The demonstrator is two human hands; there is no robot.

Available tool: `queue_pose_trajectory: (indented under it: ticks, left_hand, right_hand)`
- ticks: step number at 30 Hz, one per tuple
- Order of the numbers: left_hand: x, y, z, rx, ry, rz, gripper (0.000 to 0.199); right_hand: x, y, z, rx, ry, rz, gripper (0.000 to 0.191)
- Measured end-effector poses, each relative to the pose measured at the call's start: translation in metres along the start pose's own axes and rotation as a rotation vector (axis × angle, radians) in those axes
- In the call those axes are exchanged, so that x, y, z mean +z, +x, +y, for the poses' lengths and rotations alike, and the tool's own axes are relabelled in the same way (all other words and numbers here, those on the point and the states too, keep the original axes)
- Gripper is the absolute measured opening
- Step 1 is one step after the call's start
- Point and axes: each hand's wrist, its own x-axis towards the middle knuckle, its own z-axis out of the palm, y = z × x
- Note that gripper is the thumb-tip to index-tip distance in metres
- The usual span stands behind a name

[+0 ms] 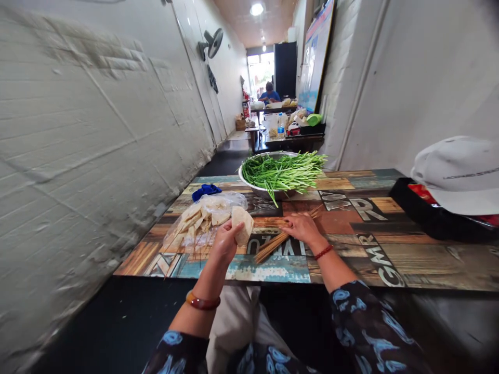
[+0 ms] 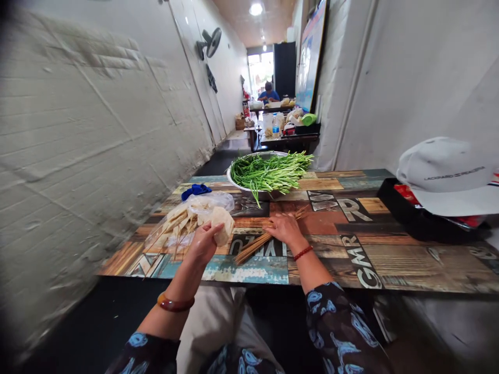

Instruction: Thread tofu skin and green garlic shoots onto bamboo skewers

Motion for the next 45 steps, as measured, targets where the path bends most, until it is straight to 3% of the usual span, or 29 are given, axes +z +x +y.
queue_pose_trajectory:
  ticks: [5, 9, 14, 25, 34, 39, 42, 45]
  left_hand:
    - [-0.004, -0.004, -0.006, -0.006, -0.003, 0.031, 0.039]
    - [-0.007, 0.000, -0.001, 0.007, 0.002, 0.095, 0.039]
    - [-0.013, 0.000, 0.012, 0.019, 0.030, 0.133, 0.042]
    - [-0.033, -0.006, 0.010, 0.046, 0.041, 0.214, 0.039]
    - [-0.063, -0.029, 0.045, 0.125, 0.027, 0.318, 0.037]
    - [-0.054, -0.052, 0.048, 0.115, -0.049, 0.266, 0.039]
    - [-0.045, -0.060, 0.038, 0.110, -0.100, 0.210, 0.039]
    - [-0.040, -0.067, 0.028, 0.094, -0.133, 0.180, 0.040]
  right_hand:
    - [-0.004, -0.003, 0.005, 0.027, 0.051, -0.054, 0.039]
    - [-0.003, -0.002, 0.022, -0.096, 0.301, -0.154, 0.028]
    - [0.004, 0.001, 0.038, -0.158, 0.392, -0.145, 0.023]
    - [-0.003, -0.002, 0.042, -0.098, 0.288, -0.132, 0.019]
    - [-0.009, -0.010, 0.054, 0.059, 0.125, -0.070, 0.022]
    - [-0.003, -0.013, 0.051, 0.014, 0.070, 0.069, 0.037]
    - [-0.003, -0.008, 0.043, -0.072, 0.269, 0.283, 0.029]
    - [-0.008, -0.007, 0.028, -0.035, 0.341, 0.525, 0.030]
